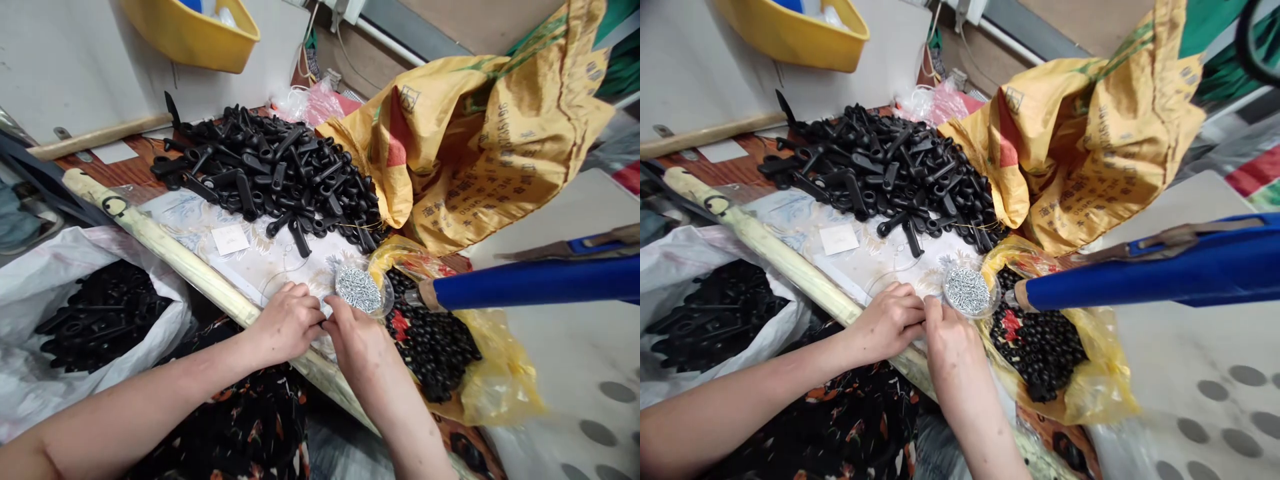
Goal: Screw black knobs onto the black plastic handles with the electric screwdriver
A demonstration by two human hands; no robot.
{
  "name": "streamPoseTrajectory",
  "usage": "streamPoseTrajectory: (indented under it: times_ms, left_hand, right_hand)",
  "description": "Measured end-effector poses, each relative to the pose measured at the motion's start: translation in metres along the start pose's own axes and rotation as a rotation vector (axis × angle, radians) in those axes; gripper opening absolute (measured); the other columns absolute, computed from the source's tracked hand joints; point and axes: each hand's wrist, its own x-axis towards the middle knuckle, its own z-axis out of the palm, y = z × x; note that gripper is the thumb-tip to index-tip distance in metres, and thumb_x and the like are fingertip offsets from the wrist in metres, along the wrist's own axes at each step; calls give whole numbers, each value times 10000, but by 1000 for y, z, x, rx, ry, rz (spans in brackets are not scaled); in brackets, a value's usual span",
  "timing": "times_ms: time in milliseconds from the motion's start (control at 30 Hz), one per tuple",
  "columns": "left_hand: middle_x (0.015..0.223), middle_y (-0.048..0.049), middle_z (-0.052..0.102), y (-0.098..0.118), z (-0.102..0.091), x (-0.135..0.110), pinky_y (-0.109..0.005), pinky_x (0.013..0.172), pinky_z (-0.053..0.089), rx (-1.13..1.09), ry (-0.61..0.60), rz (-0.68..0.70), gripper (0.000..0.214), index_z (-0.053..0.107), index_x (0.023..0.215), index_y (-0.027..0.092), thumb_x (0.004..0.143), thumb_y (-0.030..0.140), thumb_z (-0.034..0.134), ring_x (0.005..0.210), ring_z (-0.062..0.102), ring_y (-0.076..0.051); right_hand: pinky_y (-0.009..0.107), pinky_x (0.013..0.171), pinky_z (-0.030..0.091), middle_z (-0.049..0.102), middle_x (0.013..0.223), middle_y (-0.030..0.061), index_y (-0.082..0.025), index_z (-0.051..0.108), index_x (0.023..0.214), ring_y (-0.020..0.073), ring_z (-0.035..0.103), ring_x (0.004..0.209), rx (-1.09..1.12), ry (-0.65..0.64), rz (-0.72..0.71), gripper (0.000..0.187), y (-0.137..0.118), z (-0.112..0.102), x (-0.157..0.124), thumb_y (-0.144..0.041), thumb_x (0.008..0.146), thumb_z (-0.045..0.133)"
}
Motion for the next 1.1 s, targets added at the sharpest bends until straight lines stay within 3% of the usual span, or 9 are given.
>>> streamPoseTrajectory:
  times_ms: [133,333,533,833,967,1100]
  left_hand:
    - [782,-9,682,0,1,-1,-365,784,356,-14,8,-5,156,704,760,173,904,227,684,855,512,-200]
    - [760,-8,681,1,0,0,-365,787,359,-11,-9,-13,200,686,711,177,889,263,718,849,513,-201]
    - [771,-4,690,0,1,-1,-362,785,363,-30,13,-15,200,686,704,183,880,266,731,839,511,-197]
    - [754,-3,677,2,-3,0,-346,779,369,-51,-2,-25,199,695,716,180,893,269,718,833,506,-188]
    - [751,3,673,2,-2,0,-349,776,370,-47,-1,-23,187,700,724,187,891,268,718,834,504,-185]
    - [755,4,672,1,-1,0,-350,781,371,-43,-1,-18,183,697,729,188,890,273,718,835,504,-186]
  right_hand:
    - [274,617,508,726,789,32,-191,598,1160,196,698,661,230,48,67,287,18,-2,1,-150,888,518]
    - [265,652,535,711,758,9,-215,636,1063,169,685,648,475,147,228,231,30,-8,10,-301,875,532]
    - [323,672,500,721,737,55,-188,690,963,212,662,629,257,310,423,254,45,15,35,-320,827,521]
    - [354,790,491,714,887,99,-193,742,956,234,663,811,134,115,347,300,60,15,42,-208,829,470]
    - [376,815,509,697,840,92,-204,739,858,236,660,813,238,245,358,300,60,10,42,-237,832,442]
    - [333,703,553,731,837,71,-203,739,857,206,671,716,559,382,366,207,46,1,29,-326,815,577]
